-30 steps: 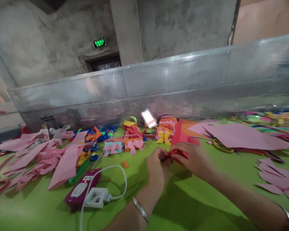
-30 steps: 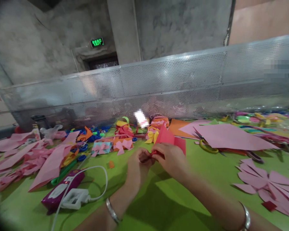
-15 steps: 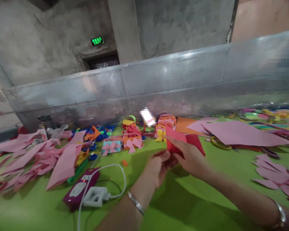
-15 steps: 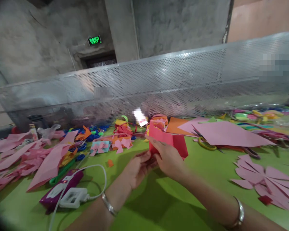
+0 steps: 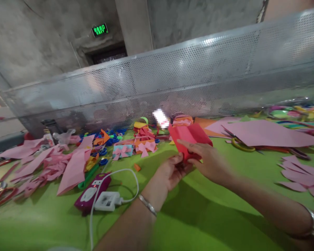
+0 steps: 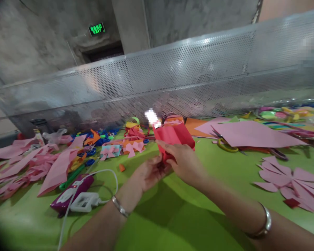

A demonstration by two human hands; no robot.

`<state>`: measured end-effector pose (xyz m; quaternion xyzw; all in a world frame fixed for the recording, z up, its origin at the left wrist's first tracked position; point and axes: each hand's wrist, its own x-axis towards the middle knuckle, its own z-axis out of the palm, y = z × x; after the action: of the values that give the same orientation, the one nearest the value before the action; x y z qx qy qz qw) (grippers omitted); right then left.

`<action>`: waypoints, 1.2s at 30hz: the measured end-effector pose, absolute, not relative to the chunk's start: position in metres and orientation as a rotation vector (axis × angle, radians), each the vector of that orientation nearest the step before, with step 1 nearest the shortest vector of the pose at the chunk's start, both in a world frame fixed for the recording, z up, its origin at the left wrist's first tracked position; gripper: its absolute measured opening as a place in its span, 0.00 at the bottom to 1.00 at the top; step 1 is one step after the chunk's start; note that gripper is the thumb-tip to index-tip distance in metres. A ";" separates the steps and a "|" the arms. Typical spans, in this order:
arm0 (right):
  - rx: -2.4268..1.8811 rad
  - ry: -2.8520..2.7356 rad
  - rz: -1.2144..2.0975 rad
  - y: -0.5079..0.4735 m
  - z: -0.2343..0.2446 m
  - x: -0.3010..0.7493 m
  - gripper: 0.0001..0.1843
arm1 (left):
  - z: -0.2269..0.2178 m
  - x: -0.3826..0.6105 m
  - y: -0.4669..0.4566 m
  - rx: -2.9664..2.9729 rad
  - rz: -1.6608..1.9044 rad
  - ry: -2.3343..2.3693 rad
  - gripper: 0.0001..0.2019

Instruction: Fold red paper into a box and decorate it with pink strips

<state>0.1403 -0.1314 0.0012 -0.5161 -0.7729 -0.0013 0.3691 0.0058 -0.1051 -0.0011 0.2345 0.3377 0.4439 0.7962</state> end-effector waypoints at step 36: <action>-1.371 -2.016 0.151 -0.134 0.001 0.134 0.39 | -0.008 0.006 -0.104 0.515 0.936 0.851 0.07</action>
<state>0.1341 -0.1336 0.0013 -0.5275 -0.7754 0.0583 0.3423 0.0064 -0.1040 -0.0082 0.2381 0.3932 0.4325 0.7757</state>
